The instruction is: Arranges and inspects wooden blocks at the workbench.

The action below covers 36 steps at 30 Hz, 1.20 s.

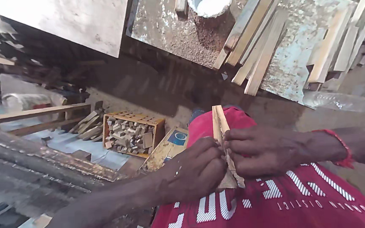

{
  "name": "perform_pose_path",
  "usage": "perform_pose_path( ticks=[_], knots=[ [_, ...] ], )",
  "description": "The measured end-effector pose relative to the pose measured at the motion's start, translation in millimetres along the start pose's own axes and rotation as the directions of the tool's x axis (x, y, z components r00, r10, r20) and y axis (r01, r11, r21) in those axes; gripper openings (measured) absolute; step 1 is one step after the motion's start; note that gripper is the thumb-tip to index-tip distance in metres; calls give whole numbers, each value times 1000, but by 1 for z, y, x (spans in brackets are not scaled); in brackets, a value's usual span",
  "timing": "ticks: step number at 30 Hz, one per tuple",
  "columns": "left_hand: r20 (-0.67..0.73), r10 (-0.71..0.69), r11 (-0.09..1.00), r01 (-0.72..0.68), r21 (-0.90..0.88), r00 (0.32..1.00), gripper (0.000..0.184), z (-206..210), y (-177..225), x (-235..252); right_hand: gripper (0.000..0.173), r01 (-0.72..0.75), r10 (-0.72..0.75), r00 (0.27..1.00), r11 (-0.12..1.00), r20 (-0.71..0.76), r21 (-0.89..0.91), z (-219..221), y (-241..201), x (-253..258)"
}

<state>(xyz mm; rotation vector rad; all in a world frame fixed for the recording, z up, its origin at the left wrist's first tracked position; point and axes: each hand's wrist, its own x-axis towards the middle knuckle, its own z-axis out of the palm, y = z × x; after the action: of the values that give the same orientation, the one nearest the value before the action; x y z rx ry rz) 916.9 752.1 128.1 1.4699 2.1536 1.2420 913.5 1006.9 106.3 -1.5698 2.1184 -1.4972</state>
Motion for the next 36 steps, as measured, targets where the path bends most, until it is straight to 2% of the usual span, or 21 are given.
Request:
perform_pose_path(
  ticks=[6,8,11,13,15,17,19,23,26,28,31,33,36],
  knots=[
    [-72,-59,995,53,-81,996,27,5,-2,-6,13,-4,5,1000,1000,30,-17,-1,1,3],
    [-78,-155,973,138,-188,985,29,6,-2,-5,12,-29,30,999,999,28,-28,-2,2,5],
    [-84,-194,927,155,-341,977,33,7,-7,-4,11,-61,63,998,997,25,-51,0,3,0],
    [-65,-212,906,172,-386,975,38,3,-10,-4,20,-118,125,990,988,63,-104,-6,5,-8],
    [-78,-238,901,190,-390,968,52,-2,-18,-6,39,-197,208,977,969,55,-150,-13,8,-18],
    [-142,-232,915,167,-367,962,63,-4,-28,-10,50,-208,207,978,974,-20,-84,-12,7,-19],
    [-174,-212,931,145,-336,962,67,-6,-38,-5,56,-150,141,983,986,-114,-69,-4,4,-7],
    [-162,-228,913,153,-378,960,74,-19,-53,6,35,-172,128,943,978,-307,-120,21,12,12],
    [-187,-239,885,134,-446,953,77,-18,-77,11,37,-243,161,869,962,-468,-121,32,37,24],
    [-290,-309,888,166,-429,906,84,4,-94,20,38,-284,181,848,949,-498,-139,33,59,28],
    [-513,-497,835,225,-502,699,69,42,-128,45,40,-366,253,847,915,-467,-170,30,93,29],
    [-499,-598,749,215,-627,627,49,47,-151,58,46,-429,328,837,890,-438,-155,23,112,30],
    [-343,-778,564,344,-751,527,57,38,-181,62,47,-503,406,815,850,-414,-157,16,148,43]
  ],
)
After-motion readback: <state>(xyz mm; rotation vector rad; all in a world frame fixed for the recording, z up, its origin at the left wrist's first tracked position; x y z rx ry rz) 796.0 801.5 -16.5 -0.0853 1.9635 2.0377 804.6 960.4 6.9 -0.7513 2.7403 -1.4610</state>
